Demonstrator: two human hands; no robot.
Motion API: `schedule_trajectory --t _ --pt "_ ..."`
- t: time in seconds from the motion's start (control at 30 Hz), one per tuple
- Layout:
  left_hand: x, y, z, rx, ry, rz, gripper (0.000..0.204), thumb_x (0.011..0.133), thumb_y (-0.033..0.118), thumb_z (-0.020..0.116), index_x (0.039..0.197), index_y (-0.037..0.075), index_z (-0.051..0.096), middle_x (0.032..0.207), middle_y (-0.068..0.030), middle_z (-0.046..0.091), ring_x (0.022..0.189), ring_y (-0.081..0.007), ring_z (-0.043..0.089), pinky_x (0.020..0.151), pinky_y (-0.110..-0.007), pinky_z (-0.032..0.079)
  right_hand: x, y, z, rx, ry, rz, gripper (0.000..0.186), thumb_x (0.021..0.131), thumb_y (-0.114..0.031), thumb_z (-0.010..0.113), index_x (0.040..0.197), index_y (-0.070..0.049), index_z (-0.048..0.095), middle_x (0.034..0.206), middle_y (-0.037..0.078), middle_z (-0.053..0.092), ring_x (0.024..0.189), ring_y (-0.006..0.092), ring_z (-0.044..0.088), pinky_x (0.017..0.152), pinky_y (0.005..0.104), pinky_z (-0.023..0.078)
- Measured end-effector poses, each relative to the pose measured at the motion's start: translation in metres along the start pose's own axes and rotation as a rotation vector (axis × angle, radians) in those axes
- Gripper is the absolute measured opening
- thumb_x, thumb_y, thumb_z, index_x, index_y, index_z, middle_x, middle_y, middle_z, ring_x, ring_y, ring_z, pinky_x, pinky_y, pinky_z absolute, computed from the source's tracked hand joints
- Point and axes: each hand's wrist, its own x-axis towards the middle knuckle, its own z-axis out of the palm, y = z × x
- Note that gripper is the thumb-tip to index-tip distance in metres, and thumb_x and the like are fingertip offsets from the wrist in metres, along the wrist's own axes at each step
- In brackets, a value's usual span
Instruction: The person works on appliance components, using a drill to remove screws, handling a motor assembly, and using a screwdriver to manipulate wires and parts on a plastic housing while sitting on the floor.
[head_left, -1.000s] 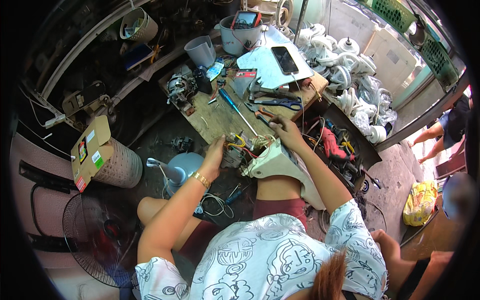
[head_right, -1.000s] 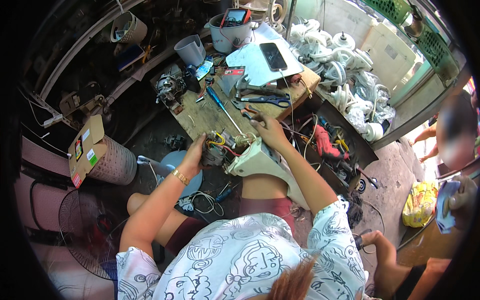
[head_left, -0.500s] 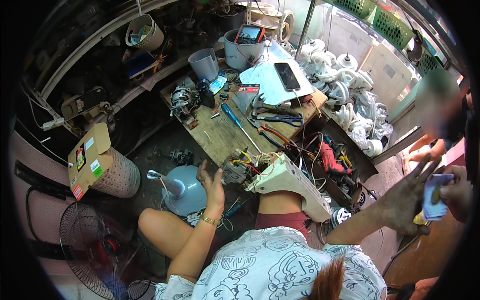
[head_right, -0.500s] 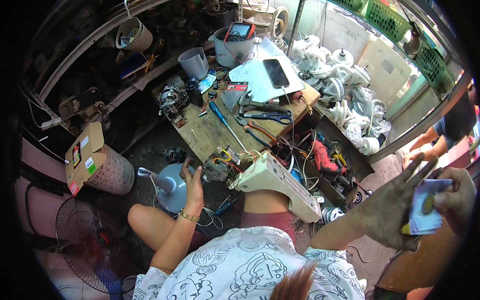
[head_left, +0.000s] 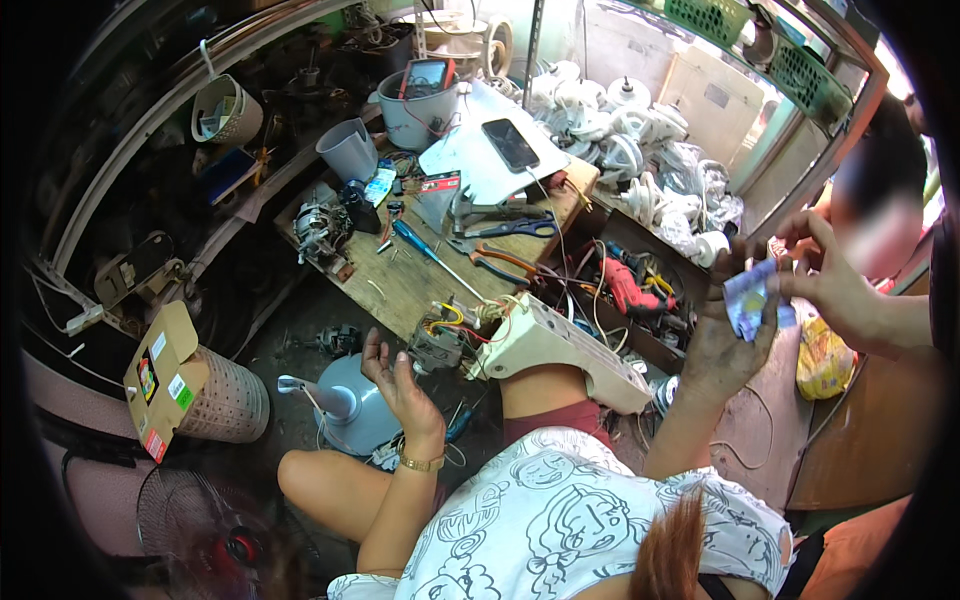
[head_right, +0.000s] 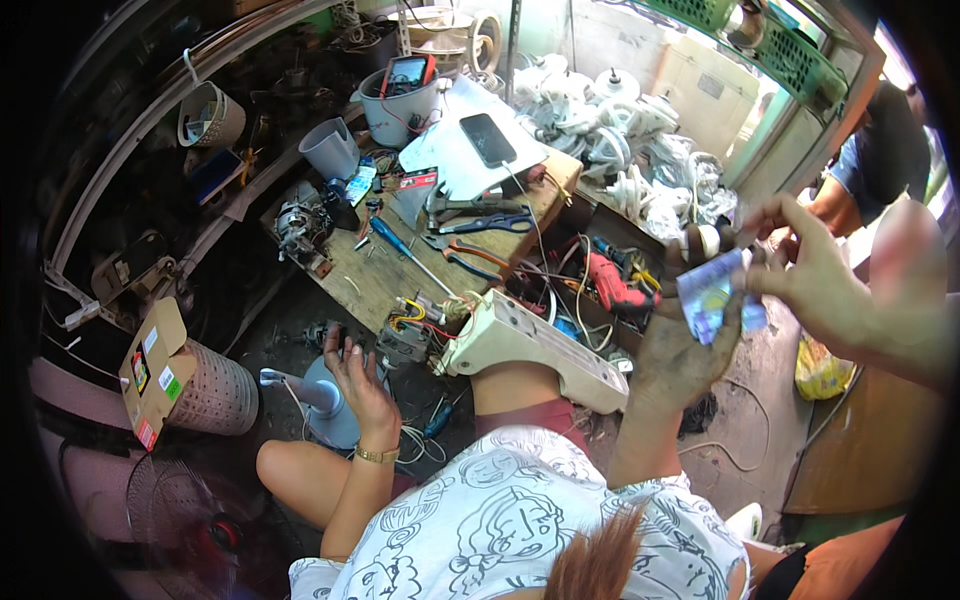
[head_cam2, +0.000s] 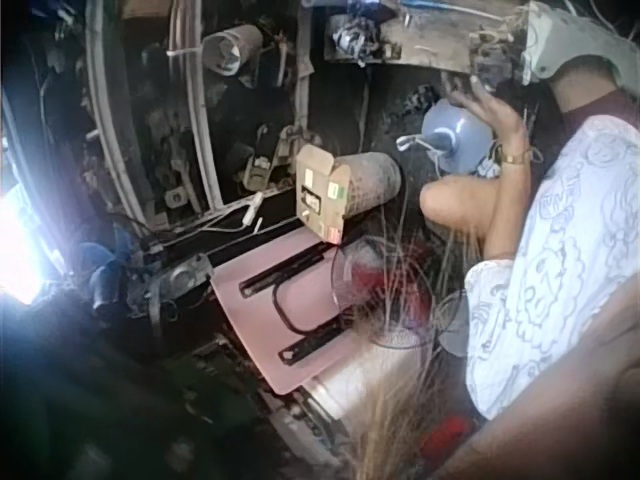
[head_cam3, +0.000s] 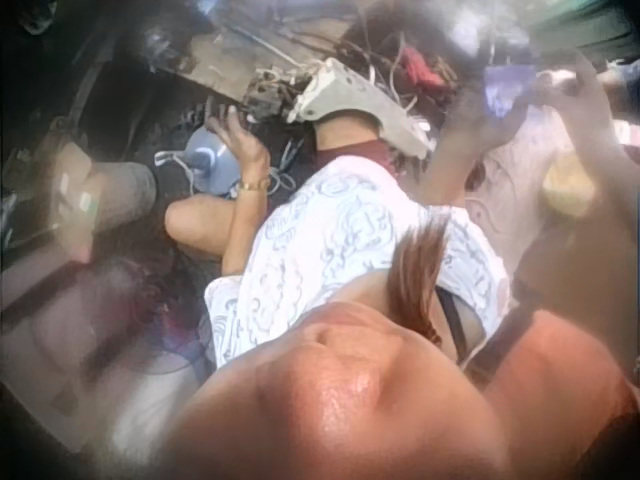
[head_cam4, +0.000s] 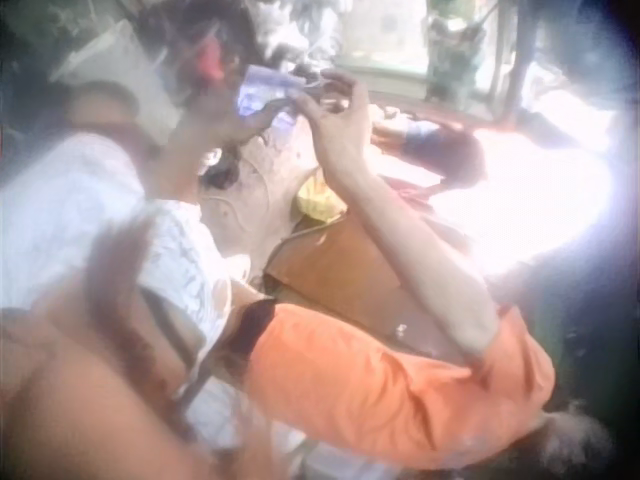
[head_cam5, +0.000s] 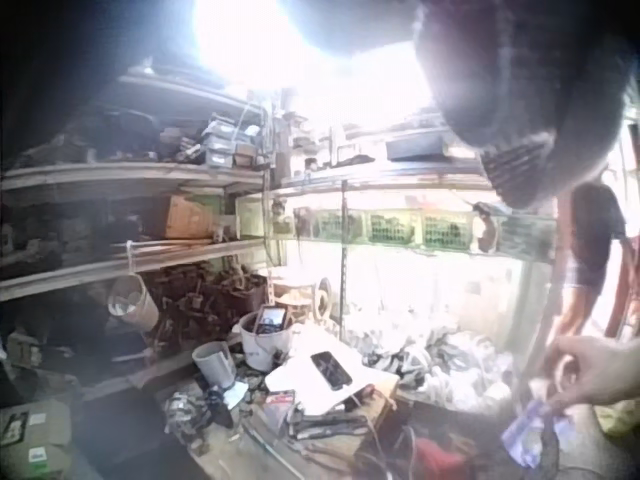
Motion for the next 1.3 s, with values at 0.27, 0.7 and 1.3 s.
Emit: schedule_trajectory --t 0.27,0.7,1.3 --pt "-0.01 0.02 0.013 -0.165 -0.091 -0.071 0.048 0.09 0.025 0.059 0.133 0.012 0.043 0.131 -0.0037 0.042 0.114 -0.0173 0.045 0.093 -0.039 0.041 -0.023 0.056 0.007 0.366 0.284 0.662 0.047 0.093 -0.021 0.05 0.134 0.001 0.044 0.129 0.023 0.053 0.111 0.0358 0.058 0.09 0.0424 0.055" --pt "-0.008 0.101 0.007 1.178 -0.51 0.567 0.045 0.069 0.033 0.077 0.11 0.017 0.067 0.113 -0.0074 0.053 0.105 -0.0311 0.045 0.089 -0.046 0.035 -0.126 0.16 0.013 0.426 0.281 1.413 0.053 0.09 -0.032 0.045 0.137 -0.008 0.045 0.13 0.016 0.055 0.117 0.0292 0.054 0.102 0.0444 0.041" --pt "0.004 0.057 -0.034 0.925 -0.528 0.107 0.023 0.077 0.028 0.073 0.092 0.012 0.066 0.12 -0.0124 0.052 0.111 -0.0334 0.043 0.084 -0.053 0.032 -0.159 0.182 0.038 0.043 0.207 1.447 0.047 0.085 -0.026 0.049 0.121 0.004 0.044 0.115 0.021 0.056 0.114 0.0342 0.053 0.106 0.0472 0.039"
